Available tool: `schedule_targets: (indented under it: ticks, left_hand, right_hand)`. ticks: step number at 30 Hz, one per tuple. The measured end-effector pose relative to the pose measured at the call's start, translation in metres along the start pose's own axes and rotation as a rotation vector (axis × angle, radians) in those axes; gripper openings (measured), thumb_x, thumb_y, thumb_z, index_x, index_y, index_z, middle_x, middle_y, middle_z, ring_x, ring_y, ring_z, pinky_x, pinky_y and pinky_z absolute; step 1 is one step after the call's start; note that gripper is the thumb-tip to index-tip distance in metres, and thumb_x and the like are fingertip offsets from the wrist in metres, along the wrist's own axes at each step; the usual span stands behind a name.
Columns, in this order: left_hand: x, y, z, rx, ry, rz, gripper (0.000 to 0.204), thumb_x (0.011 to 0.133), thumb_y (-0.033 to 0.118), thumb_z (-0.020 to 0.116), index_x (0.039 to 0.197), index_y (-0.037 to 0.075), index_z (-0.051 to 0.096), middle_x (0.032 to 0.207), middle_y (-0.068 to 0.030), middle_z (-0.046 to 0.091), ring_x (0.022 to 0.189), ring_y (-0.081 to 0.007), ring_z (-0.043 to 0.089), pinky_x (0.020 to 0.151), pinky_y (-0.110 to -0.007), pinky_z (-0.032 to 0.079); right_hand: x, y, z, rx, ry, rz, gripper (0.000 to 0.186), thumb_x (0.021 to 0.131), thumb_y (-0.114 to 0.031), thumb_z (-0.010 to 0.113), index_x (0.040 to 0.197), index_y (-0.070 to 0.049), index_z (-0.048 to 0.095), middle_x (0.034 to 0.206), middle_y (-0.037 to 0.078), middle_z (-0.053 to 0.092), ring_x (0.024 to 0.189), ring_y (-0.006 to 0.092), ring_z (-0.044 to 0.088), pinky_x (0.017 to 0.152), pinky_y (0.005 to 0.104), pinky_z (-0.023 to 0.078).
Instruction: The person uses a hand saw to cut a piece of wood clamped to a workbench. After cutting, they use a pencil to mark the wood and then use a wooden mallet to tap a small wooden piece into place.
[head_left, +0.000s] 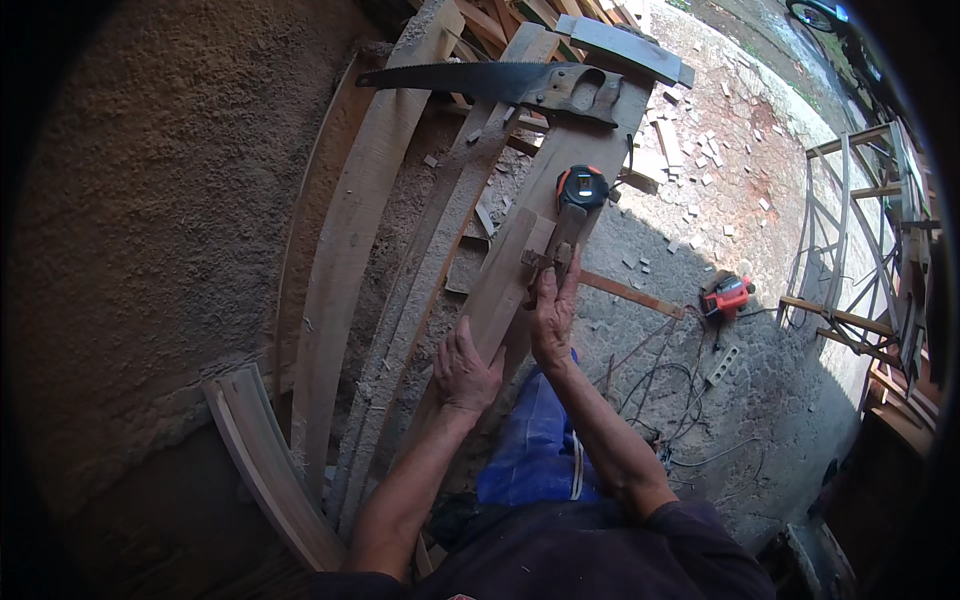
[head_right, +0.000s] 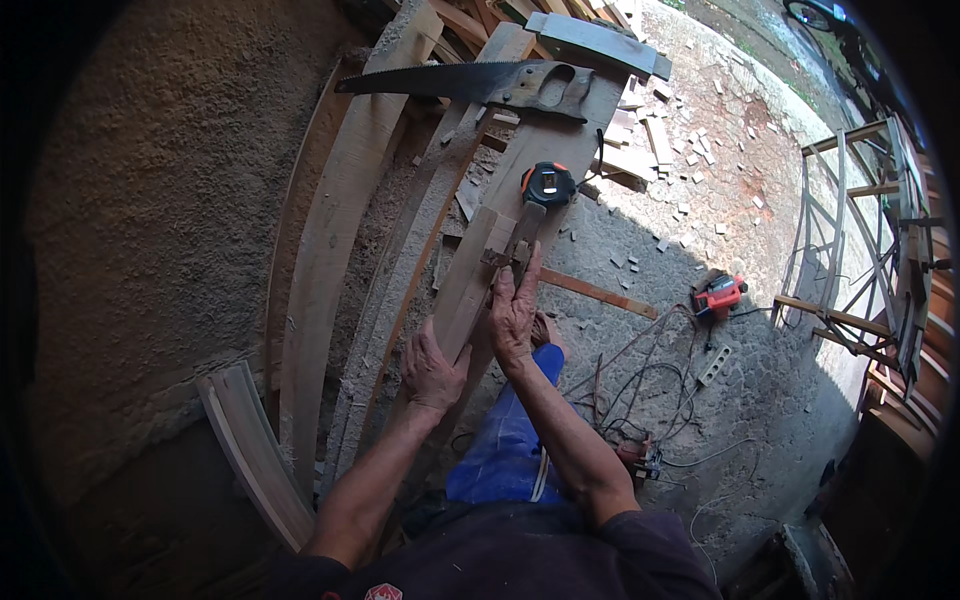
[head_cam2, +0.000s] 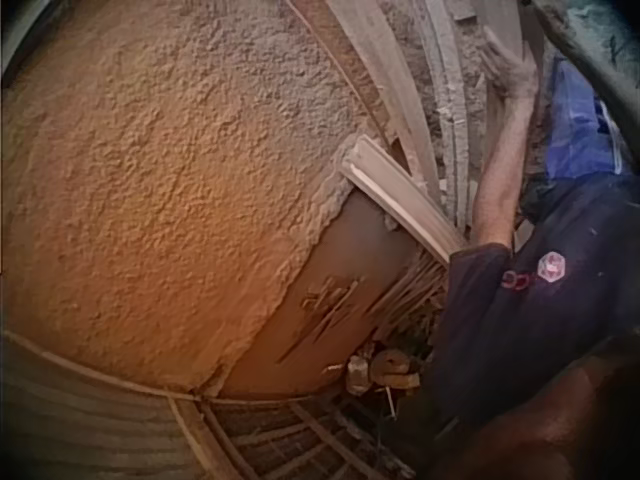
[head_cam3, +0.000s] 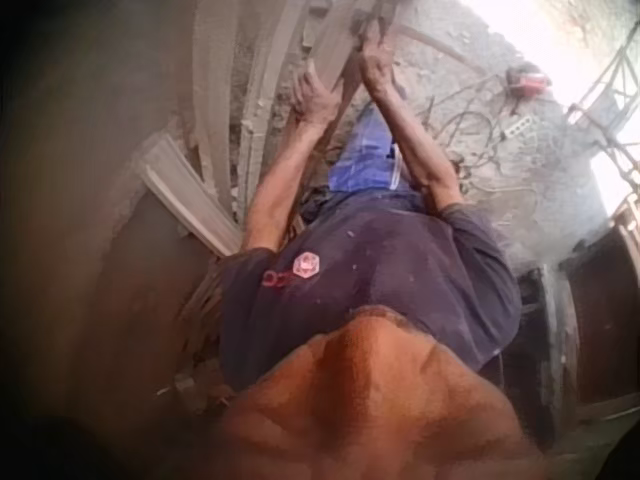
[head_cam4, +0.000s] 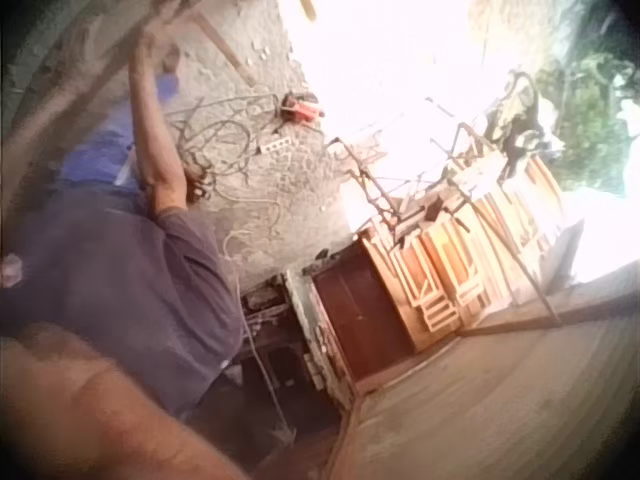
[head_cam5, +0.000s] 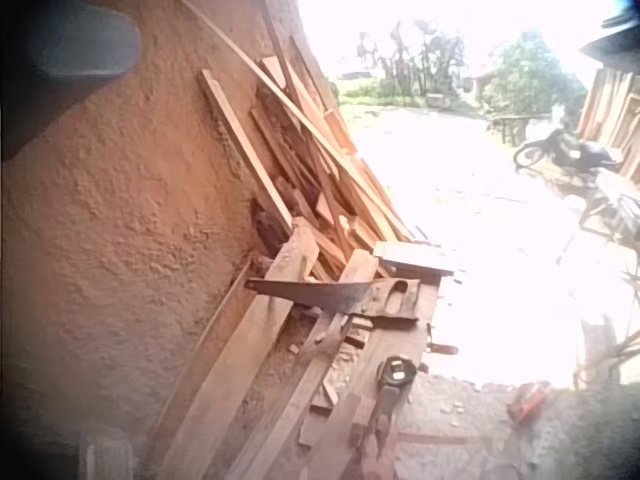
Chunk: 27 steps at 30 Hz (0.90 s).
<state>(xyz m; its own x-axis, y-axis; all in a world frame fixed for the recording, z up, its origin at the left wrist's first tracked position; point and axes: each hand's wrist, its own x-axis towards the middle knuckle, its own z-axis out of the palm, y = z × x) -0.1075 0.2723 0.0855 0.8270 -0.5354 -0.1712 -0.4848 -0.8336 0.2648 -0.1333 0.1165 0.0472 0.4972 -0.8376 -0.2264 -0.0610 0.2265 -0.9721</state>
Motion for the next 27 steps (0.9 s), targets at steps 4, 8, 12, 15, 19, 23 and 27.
schedule_targets:
  ticks: [4, 8, 12, 15, 19, 23, 27]
  left_hand:
    - [-0.001, -0.003, 0.003, 0.045, 0.027, 0.022, 0.084, 0.087, 0.045, 0.073, 0.148, 0.002, 0.036, 0.131, -0.0211, 0.056, 0.117, -0.0393, 0.056, 0.099, -0.053, 0.043]
    - [0.001, -0.003, 0.001, 0.038, 0.007, 0.021, 0.084, 0.087, 0.046, 0.072, 0.148, 0.001, 0.035, 0.131, -0.021, 0.056, 0.118, -0.0393, 0.056, 0.099, -0.053, 0.044]
    - [-0.001, -0.003, 0.003, 0.094, 0.055, 0.053, 0.083, 0.087, 0.046, 0.071, 0.148, 0.001, 0.036, 0.131, -0.0208, 0.056, 0.117, -0.0391, 0.057, 0.096, -0.054, 0.046]
    - [0.0, -0.005, 0.003, 0.064, 0.054, 0.065, 0.083, 0.088, 0.046, 0.071, 0.147, 0.0, 0.037, 0.129, -0.0208, 0.057, 0.114, -0.0389, 0.058, 0.093, -0.053, 0.048]
    - [-0.001, -0.006, 0.001, 0.055, 0.057, 0.082, 0.082, 0.088, 0.046, 0.071, 0.147, 0.0, 0.037, 0.128, -0.0212, 0.058, 0.112, -0.039, 0.059, 0.092, -0.053, 0.048]
    - [0.0, -0.007, 0.002, 0.04, 0.065, 0.087, 0.082, 0.088, 0.046, 0.071, 0.147, 0.0, 0.037, 0.128, -0.0216, 0.058, 0.112, -0.0392, 0.059, 0.092, -0.053, 0.048]
    - [-0.001, -0.005, -0.002, 0.065, 0.043, 0.076, 0.083, 0.088, 0.045, 0.072, 0.147, -0.001, 0.037, 0.128, -0.0218, 0.058, 0.112, -0.0391, 0.06, 0.093, -0.052, 0.048]
  right_hand:
    - [-0.009, -0.004, 0.021, -0.108, 0.136, -0.16, 0.063, 0.109, -0.028, 0.046, 0.164, -0.012, 0.019, 0.149, 0.015, 0.045, 0.132, 0.0274, 0.047, 0.111, 0.0386, 0.038]
    - [-0.01, -0.008, 0.03, -0.056, 0.163, -0.093, 0.062, 0.108, -0.03, 0.047, 0.16, -0.005, 0.024, 0.159, 0.021, 0.035, 0.147, 0.0324, 0.036, 0.12, 0.0421, 0.029]
    - [-0.009, -0.003, 0.034, -0.059, 0.207, -0.13, 0.06, 0.108, -0.028, 0.047, 0.158, -0.003, 0.026, 0.156, 0.022, 0.038, 0.145, 0.0317, 0.038, 0.119, 0.0421, 0.03]
    - [-0.023, 0.006, 0.036, -0.067, 0.229, -0.162, 0.058, 0.108, -0.026, 0.048, 0.157, -0.002, 0.028, 0.155, 0.022, 0.039, 0.143, 0.031, 0.04, 0.118, 0.0419, 0.031]
    - [-0.022, 0.005, 0.036, -0.073, 0.235, -0.168, 0.057, 0.108, -0.026, 0.048, 0.157, -0.001, 0.03, 0.152, 0.021, 0.042, 0.141, 0.0298, 0.043, 0.117, 0.0409, 0.033]
    - [-0.016, 0.002, 0.04, -0.057, 0.278, -0.158, 0.05, 0.108, -0.023, 0.047, 0.152, -0.002, 0.037, 0.141, 0.017, 0.049, 0.131, 0.0237, 0.047, 0.111, 0.0373, 0.036]
    - [0.0, -0.003, 0.038, -0.037, 0.269, -0.141, 0.053, 0.109, -0.025, 0.047, 0.154, -0.001, 0.034, 0.146, 0.019, 0.047, 0.135, 0.0271, 0.047, 0.114, 0.0389, 0.036]
